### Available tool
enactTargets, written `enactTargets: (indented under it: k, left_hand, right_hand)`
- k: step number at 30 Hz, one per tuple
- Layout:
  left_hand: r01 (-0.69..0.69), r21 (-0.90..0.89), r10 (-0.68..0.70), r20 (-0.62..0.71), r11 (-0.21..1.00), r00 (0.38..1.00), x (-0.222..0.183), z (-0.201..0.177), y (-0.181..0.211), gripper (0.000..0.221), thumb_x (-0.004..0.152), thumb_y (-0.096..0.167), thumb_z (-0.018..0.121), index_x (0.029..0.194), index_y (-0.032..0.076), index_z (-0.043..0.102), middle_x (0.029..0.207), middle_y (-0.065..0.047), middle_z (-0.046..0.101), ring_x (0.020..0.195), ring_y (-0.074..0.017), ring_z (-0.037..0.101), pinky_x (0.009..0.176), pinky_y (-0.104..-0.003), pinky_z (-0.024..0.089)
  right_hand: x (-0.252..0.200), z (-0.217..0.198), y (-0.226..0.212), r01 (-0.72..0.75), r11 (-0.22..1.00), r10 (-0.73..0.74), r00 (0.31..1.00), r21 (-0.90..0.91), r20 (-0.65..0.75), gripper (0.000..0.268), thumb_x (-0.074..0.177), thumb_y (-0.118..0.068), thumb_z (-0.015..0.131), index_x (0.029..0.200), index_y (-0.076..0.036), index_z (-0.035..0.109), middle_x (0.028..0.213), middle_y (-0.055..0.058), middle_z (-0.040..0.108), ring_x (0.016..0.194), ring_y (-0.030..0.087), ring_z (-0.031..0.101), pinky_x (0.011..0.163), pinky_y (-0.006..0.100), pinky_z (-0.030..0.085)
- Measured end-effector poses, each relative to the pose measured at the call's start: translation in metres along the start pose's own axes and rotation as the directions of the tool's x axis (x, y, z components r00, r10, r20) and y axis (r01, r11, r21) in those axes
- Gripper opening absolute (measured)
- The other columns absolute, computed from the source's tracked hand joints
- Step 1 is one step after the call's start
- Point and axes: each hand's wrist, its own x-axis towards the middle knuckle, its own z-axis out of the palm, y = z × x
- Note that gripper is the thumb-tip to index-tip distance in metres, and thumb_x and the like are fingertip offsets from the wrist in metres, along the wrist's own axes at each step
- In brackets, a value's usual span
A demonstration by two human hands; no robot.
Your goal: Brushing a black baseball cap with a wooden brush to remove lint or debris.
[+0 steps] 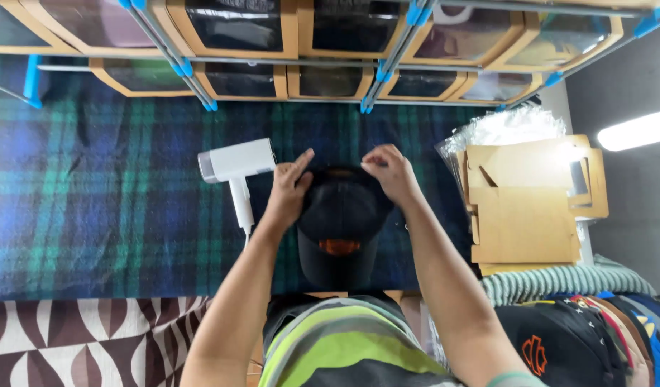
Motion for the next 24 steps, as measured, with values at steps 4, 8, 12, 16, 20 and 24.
enactTargets:
  k: [4,8,12,16,20,24]
  left_hand:
    - [0.238,-0.005,-0.238,0.012,0.971,0.971,-0.025,0.000,0.012,0.040,0.105,0.016,0.056,0.137,0.037,0.068,0.133,-0.005,0.050,0.106,-0.0272,0.060,0.095,-0.039,0.052]
    - [0.172,-0.047,-0.165,0.124,0.984,0.978,-0.002,0.007,0.025,0.034,0.104,0.024,0.057,0.135,0.022,0.069,0.142,-0.015,0.057,0.135,-0.0368,0.051,0.114,-0.047,0.038]
    - [0.438,-0.329,-0.317,0.360,0.837,0.877,0.010,0.010,-0.003,0.045,0.109,0.037,0.043,0.125,0.009,0.074,0.132,-0.020,0.066,0.134,-0.0314,0.055,0.119,-0.045,0.035]
    - [0.566,-0.345,-0.455,0.353,0.749,0.817,0.008,-0.009,0.012,0.041,0.106,0.041,0.050,0.123,0.014,0.075,0.134,-0.013,0.066,0.133,-0.0292,0.056,0.119,-0.044,0.038]
    - [0.677,-0.455,-0.736,0.067,0.579,0.674,-0.094,-0.016,0.020,0.050,0.104,0.041,0.058,0.142,0.007,0.057,0.114,-0.016,0.061,0.095,-0.0275,0.062,0.074,-0.037,0.055]
    - [0.740,-0.604,-0.849,0.189,0.296,0.494,-0.178,0.011,0.005,0.053,0.097,0.012,0.069,0.147,0.011,0.051,0.099,-0.015,0.067,0.074,-0.0267,0.073,0.059,-0.037,0.062]
  right_hand:
    - [-0.059,-0.009,-0.057,0.093,0.995,-0.093,0.996,0.025,0.002,0.017,0.098,-0.018,0.074,0.111,-0.009,0.078,0.120,0.013,0.072,0.113,0.032,0.069,0.096,0.042,0.055]
    - [-0.052,0.000,-0.057,-0.199,0.977,0.185,0.970,0.078,0.156,0.044,0.107,-0.031,0.052,0.149,-0.018,0.054,0.145,0.021,0.058,0.137,0.040,0.050,0.113,0.053,0.041]
    - [-0.031,0.021,-0.022,-0.508,0.689,0.456,0.858,0.517,0.236,0.044,0.106,-0.036,0.045,0.136,-0.013,0.068,0.143,0.020,0.060,0.139,0.033,0.052,0.118,0.046,0.037]
    - [-0.031,0.029,-0.001,-0.495,0.689,0.495,0.855,0.530,0.155,0.048,0.106,-0.041,0.046,0.138,-0.010,0.065,0.143,0.023,0.059,0.134,0.038,0.055,0.111,0.049,0.043]
    - [-0.118,0.033,0.010,-0.571,0.588,0.638,0.763,0.573,0.106,0.052,0.103,-0.039,0.048,0.142,-0.006,0.059,0.136,0.024,0.056,0.118,0.040,0.059,0.094,0.049,0.054]
    - [-0.184,0.039,0.012,-0.617,0.370,0.696,0.680,0.694,0.233,0.054,0.088,0.001,0.050,0.142,-0.006,0.051,0.108,0.010,0.053,0.088,0.021,0.058,0.066,0.036,0.058]
